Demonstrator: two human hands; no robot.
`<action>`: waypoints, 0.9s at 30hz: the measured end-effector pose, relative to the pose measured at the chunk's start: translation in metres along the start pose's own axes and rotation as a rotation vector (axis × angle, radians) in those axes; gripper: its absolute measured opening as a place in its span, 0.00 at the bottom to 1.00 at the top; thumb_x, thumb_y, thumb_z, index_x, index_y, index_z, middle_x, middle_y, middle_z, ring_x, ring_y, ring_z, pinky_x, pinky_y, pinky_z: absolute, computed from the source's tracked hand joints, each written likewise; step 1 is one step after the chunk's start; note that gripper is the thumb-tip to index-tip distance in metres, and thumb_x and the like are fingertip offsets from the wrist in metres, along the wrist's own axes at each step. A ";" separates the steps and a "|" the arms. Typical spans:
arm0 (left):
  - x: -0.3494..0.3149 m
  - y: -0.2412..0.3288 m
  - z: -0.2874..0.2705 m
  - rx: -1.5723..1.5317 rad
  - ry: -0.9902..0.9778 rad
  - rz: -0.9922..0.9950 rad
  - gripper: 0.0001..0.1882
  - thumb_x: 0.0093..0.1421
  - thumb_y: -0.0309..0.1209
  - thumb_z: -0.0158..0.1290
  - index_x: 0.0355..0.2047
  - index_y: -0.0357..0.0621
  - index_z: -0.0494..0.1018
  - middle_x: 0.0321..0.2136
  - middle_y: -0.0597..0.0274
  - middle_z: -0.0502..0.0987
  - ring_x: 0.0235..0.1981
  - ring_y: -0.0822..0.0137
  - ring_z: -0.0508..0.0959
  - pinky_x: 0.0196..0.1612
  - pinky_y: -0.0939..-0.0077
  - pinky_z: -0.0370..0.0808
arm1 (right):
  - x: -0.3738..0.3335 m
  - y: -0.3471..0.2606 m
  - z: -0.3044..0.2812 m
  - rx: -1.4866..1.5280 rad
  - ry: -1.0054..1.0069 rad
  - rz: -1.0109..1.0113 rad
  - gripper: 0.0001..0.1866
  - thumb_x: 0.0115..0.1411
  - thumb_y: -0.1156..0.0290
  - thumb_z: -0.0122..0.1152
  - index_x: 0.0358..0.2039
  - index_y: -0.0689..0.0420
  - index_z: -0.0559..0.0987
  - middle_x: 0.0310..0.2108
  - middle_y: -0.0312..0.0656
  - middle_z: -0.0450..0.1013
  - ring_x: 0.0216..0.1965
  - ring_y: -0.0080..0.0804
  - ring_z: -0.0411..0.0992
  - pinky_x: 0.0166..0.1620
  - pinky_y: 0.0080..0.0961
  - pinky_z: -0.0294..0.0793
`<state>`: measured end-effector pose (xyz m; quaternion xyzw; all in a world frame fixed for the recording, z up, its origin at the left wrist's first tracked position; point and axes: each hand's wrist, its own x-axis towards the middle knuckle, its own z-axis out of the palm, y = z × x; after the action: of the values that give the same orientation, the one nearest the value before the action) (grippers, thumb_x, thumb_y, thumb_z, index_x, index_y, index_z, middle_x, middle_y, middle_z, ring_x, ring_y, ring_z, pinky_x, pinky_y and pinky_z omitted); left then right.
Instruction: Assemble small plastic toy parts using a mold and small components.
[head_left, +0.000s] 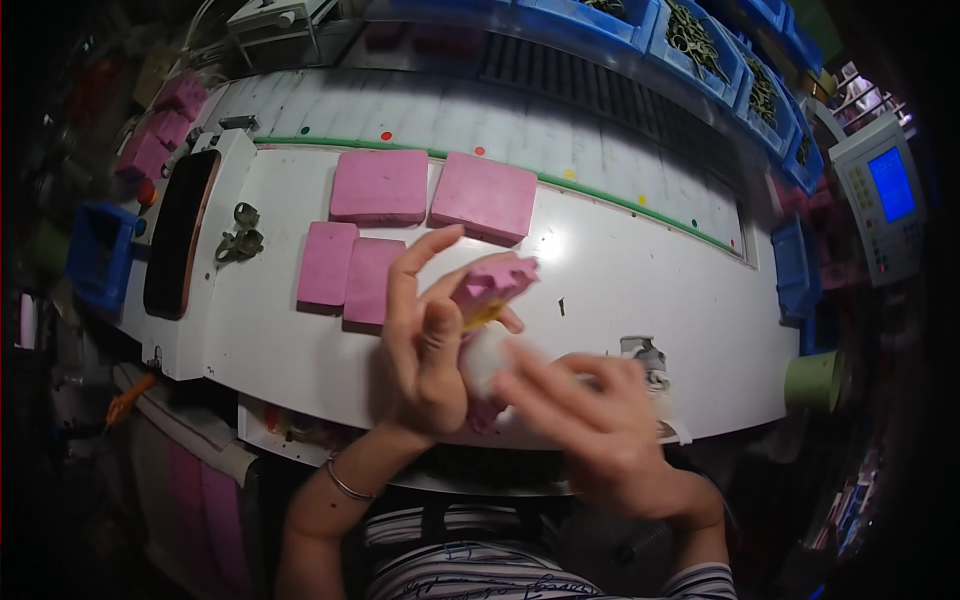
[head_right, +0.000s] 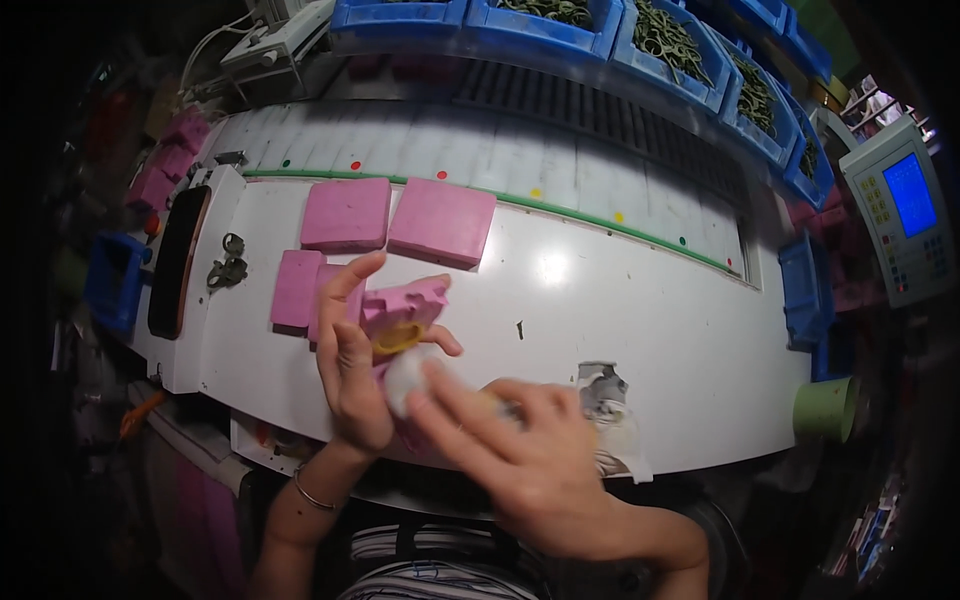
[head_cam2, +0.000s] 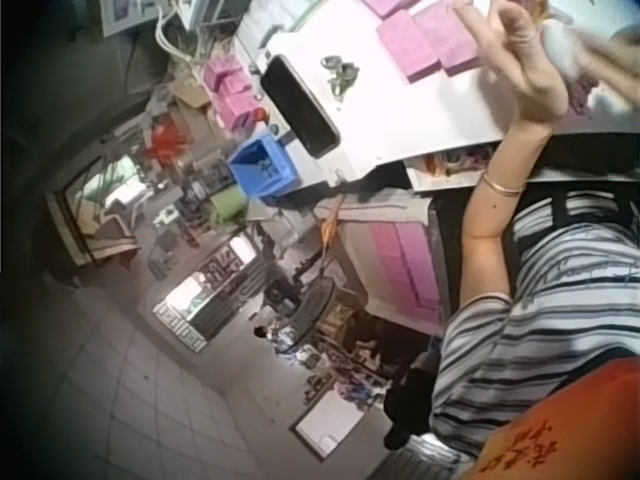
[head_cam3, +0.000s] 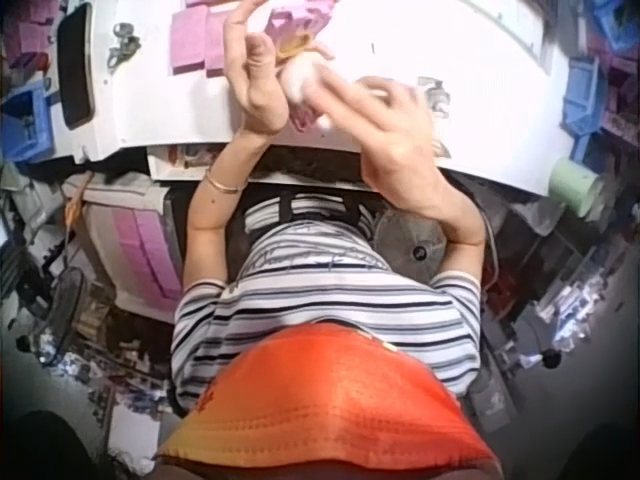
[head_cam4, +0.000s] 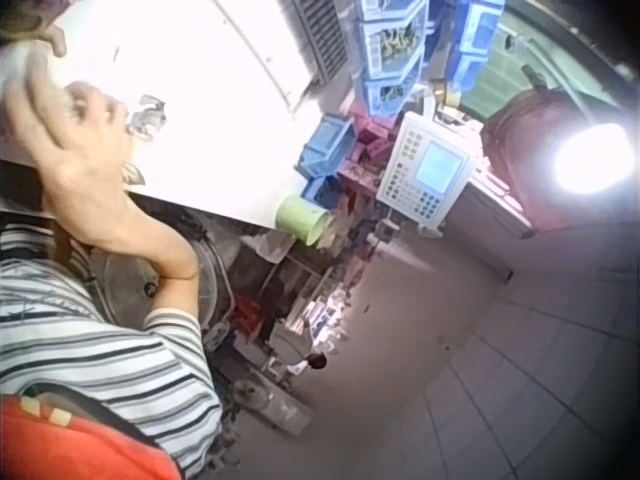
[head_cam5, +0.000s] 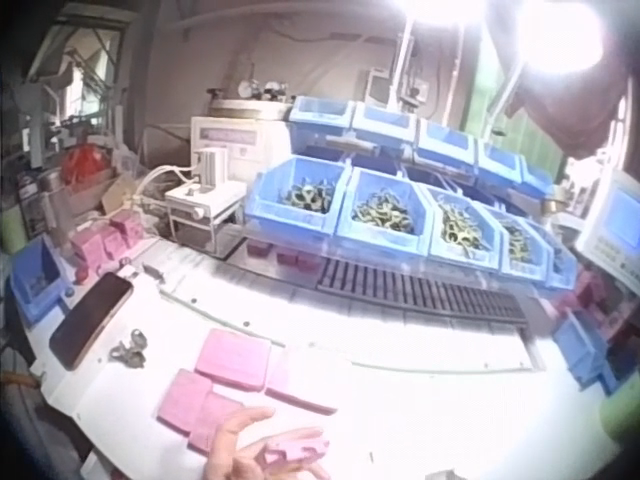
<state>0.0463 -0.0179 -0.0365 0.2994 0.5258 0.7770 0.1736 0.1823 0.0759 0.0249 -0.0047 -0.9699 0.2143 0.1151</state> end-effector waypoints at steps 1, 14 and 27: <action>0.000 -0.002 0.003 0.077 -0.054 0.041 0.34 0.65 0.54 0.32 0.57 0.35 0.50 0.46 0.35 0.71 0.33 0.61 0.77 0.38 0.71 0.75 | 0.001 -0.002 0.002 -0.024 -0.104 -0.004 0.38 0.39 0.80 0.57 0.58 0.54 0.66 0.60 0.38 0.61 0.42 0.36 0.66 0.44 0.29 0.61; -0.001 0.009 -0.017 -0.030 -0.202 -0.220 0.31 0.67 0.50 0.35 0.53 0.31 0.62 0.33 0.55 0.76 0.33 0.72 0.76 0.39 0.81 0.72 | 0.020 0.006 0.015 0.542 0.243 0.204 0.38 0.45 0.77 0.66 0.58 0.61 0.64 0.53 0.53 0.64 0.48 0.46 0.66 0.50 0.34 0.64; 0.024 0.034 -0.040 -0.001 -0.441 -0.488 0.42 0.55 0.58 0.51 0.58 0.34 0.60 0.35 0.58 0.77 0.32 0.75 0.76 0.36 0.80 0.76 | 0.050 0.011 0.028 0.723 0.312 0.287 0.17 0.49 0.78 0.64 0.42 0.62 0.76 0.30 0.44 0.73 0.32 0.34 0.72 0.36 0.23 0.72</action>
<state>0.0039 -0.0454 -0.0093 0.3257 0.5315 0.6290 0.4646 0.1272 0.0775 0.0069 -0.1316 -0.7926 0.5516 0.2239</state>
